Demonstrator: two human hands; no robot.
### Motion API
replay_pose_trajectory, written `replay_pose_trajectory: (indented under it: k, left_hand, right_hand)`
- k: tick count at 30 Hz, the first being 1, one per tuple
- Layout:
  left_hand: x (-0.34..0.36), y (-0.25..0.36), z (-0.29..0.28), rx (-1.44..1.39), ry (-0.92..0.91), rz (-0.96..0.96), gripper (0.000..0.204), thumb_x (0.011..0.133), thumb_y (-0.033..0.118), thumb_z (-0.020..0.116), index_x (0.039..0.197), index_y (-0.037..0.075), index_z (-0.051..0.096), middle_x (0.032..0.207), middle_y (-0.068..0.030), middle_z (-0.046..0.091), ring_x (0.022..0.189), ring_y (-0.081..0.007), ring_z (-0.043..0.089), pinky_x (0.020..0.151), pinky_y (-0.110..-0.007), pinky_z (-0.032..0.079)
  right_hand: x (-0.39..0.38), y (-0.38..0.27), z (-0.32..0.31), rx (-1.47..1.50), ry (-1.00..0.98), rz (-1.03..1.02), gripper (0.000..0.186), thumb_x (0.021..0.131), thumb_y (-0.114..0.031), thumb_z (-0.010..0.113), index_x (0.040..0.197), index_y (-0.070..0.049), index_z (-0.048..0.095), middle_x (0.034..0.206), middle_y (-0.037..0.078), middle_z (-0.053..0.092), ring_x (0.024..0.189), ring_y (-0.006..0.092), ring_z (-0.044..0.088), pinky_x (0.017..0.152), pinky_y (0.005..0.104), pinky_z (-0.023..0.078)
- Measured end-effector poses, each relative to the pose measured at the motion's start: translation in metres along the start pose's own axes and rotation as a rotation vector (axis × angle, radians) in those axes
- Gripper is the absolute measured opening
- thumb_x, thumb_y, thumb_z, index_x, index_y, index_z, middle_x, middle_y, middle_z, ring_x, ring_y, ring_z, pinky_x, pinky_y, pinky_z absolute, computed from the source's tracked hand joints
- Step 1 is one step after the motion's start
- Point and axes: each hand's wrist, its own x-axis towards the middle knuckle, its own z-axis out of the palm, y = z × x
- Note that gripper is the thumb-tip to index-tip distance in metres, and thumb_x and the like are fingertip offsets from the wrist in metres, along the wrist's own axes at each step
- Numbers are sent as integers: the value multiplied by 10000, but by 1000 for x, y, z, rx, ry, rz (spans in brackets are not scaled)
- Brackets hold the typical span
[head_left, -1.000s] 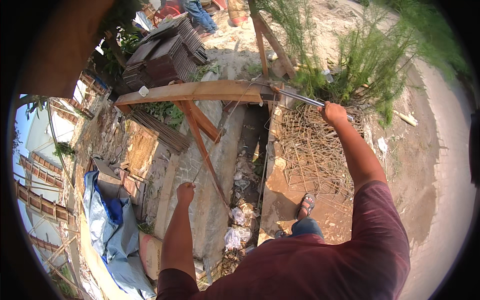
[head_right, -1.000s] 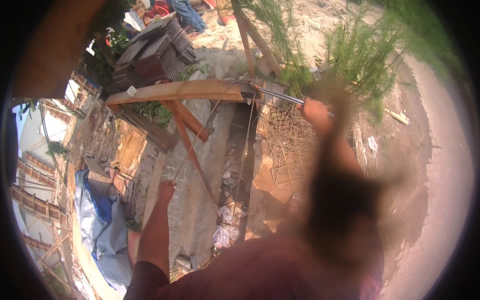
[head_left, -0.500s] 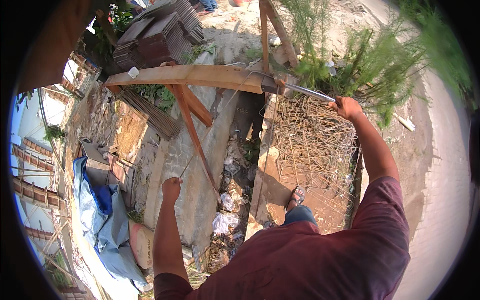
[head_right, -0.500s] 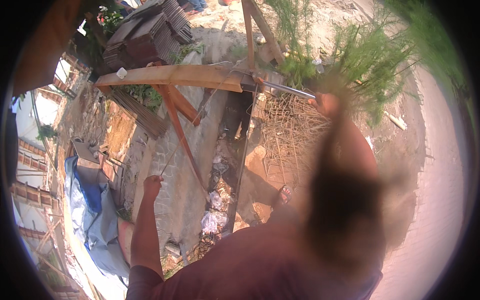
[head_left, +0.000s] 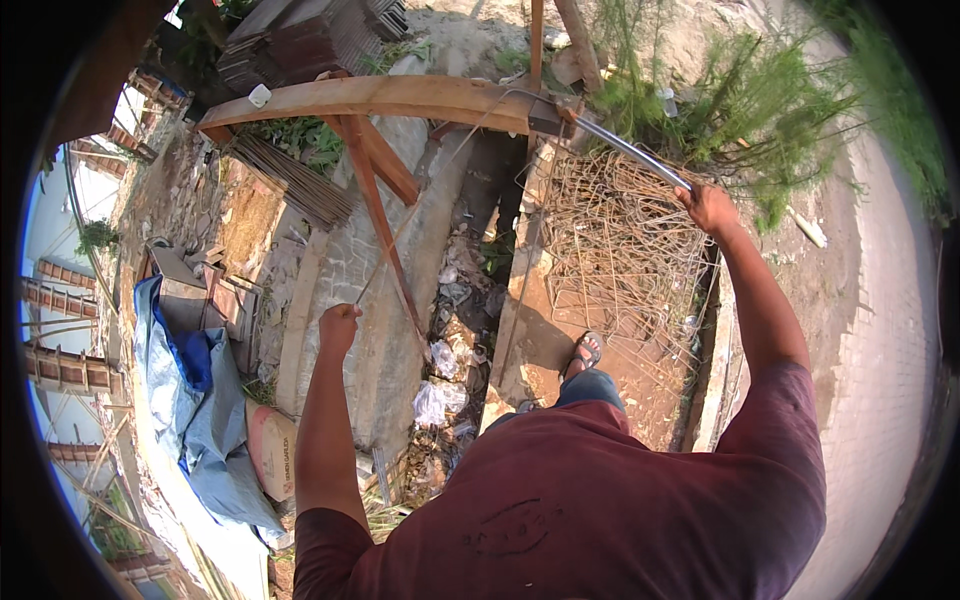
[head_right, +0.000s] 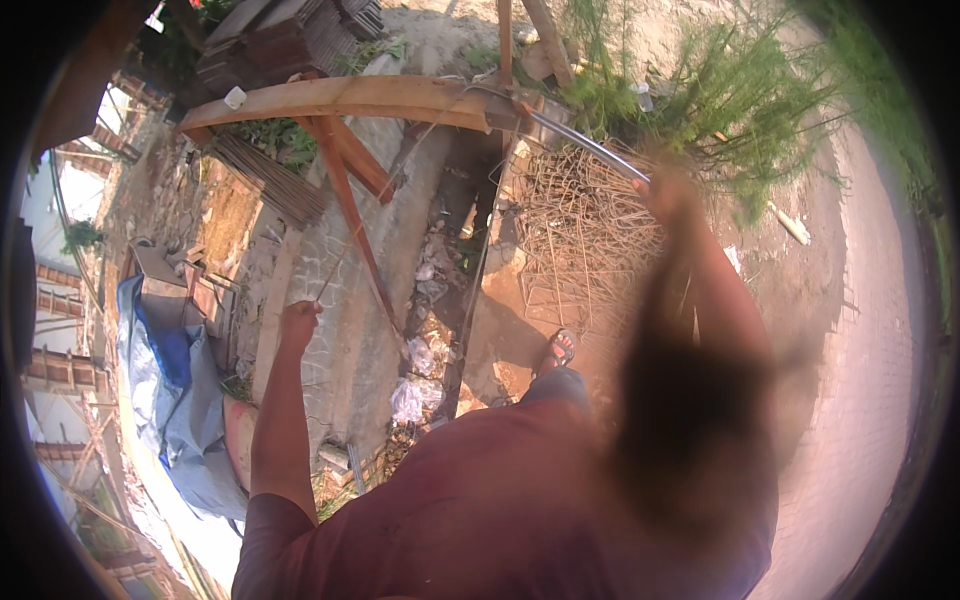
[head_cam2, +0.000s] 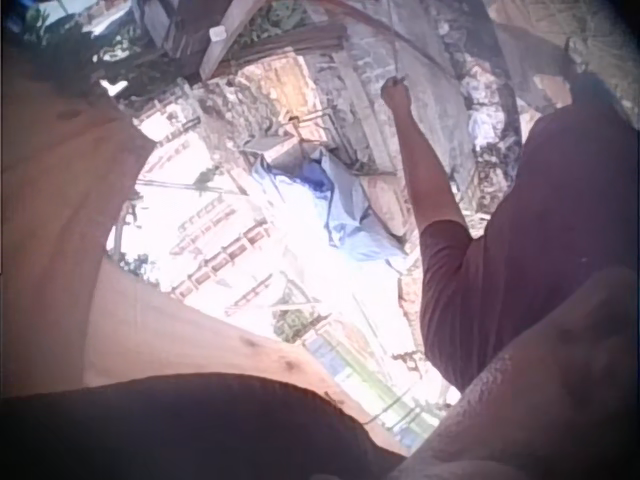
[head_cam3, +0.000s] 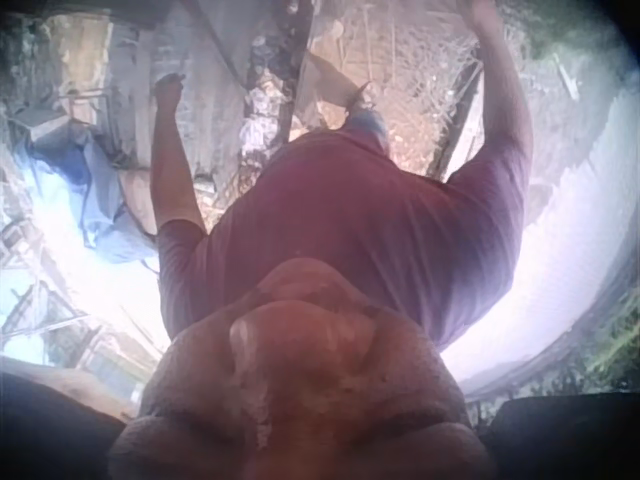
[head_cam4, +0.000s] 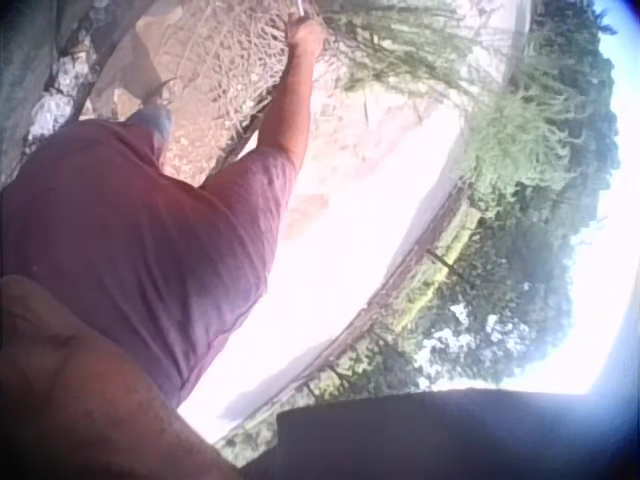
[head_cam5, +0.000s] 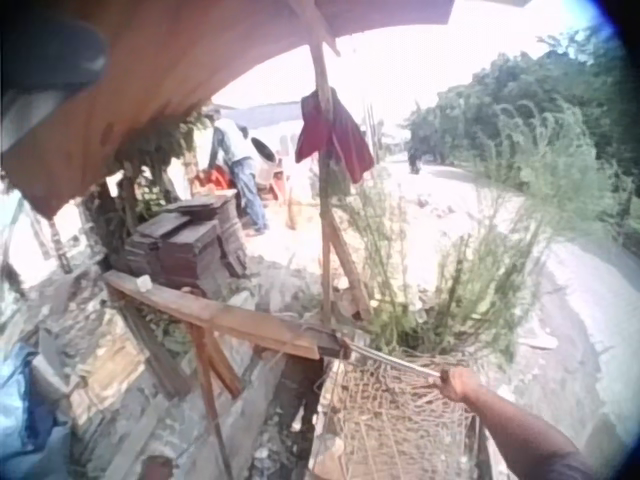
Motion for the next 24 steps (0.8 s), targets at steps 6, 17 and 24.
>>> replay_pose_trajectory:
  k: [6,17,24]
  left_hand:
    - [8,-26,20,32,24,40,268,889,279,587,866,42,709,634,-107,617,596,-202,587,597,-354,447]
    - [-11,-1,5,56,39,23,267,884,283,574,886,46,698,718,-166,646,673,-298,625,646,-392,462]
    - [-24,13,-5,35,46,79,289,859,303,590,848,24,666,687,-133,603,635,-219,555,641,-367,437]
  right_hand:
    - [-46,-70,5,170,4,252,626,928,-559,367,973,15,614,877,286,632,860,435,617,770,507,480]
    - [-54,-75,23,269,145,73,522,926,-473,414,913,18,590,853,309,613,844,473,589,768,524,460]
    - [-24,-18,48,170,-8,144,640,908,-597,391,901,15,578,739,268,603,738,441,595,655,505,432]
